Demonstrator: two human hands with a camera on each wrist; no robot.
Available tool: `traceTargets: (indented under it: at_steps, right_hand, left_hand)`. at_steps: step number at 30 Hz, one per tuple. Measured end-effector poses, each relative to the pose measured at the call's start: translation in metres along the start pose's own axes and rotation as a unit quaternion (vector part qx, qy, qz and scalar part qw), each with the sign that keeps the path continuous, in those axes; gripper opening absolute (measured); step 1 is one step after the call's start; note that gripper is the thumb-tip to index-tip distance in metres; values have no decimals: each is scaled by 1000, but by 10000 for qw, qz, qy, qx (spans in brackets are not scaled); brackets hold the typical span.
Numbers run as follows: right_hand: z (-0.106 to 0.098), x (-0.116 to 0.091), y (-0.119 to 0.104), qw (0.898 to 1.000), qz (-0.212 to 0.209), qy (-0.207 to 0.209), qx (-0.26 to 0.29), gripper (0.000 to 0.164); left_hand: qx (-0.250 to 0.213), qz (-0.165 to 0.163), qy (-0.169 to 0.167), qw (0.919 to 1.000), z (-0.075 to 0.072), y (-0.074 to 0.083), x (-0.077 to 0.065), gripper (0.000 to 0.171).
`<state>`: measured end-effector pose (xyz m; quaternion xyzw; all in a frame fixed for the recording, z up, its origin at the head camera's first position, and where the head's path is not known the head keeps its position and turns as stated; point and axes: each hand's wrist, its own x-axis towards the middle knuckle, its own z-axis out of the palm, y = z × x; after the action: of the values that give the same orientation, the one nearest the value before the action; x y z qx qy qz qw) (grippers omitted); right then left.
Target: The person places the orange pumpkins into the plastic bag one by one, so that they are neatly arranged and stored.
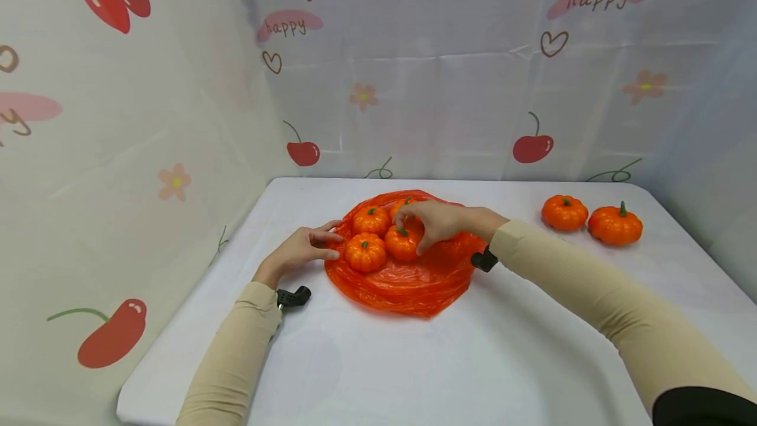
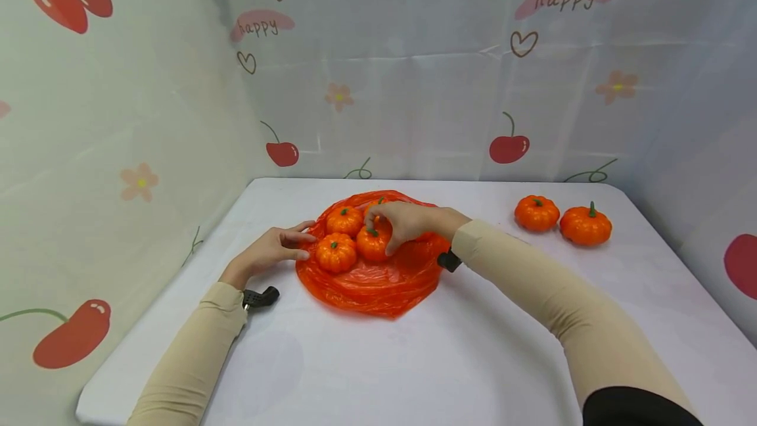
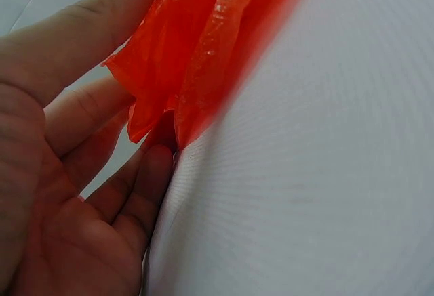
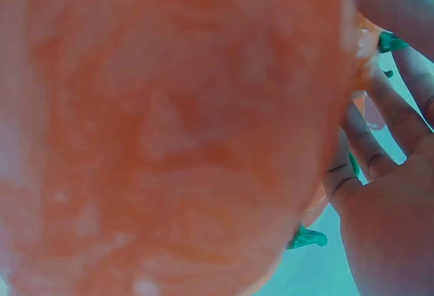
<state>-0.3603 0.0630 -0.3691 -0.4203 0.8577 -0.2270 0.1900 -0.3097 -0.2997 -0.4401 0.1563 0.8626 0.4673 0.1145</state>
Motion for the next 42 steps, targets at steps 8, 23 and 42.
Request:
traceTargets:
  at_steps: [8,23,42]
  right_hand:
    - [-4,-11,-5,9996,-84,255,134,51]
    - [-13,-64,-11,9888,-504,1221,691,44]
    - [-6,-135,4,9708,-159,2270,758,29]
  left_hand:
    - [16,24,3,10000,0,1,1,48]
    - [-5,5,-12,10000,2,3,-1,46]
    - [-72,12,33,10000,2,-1,-1,47]
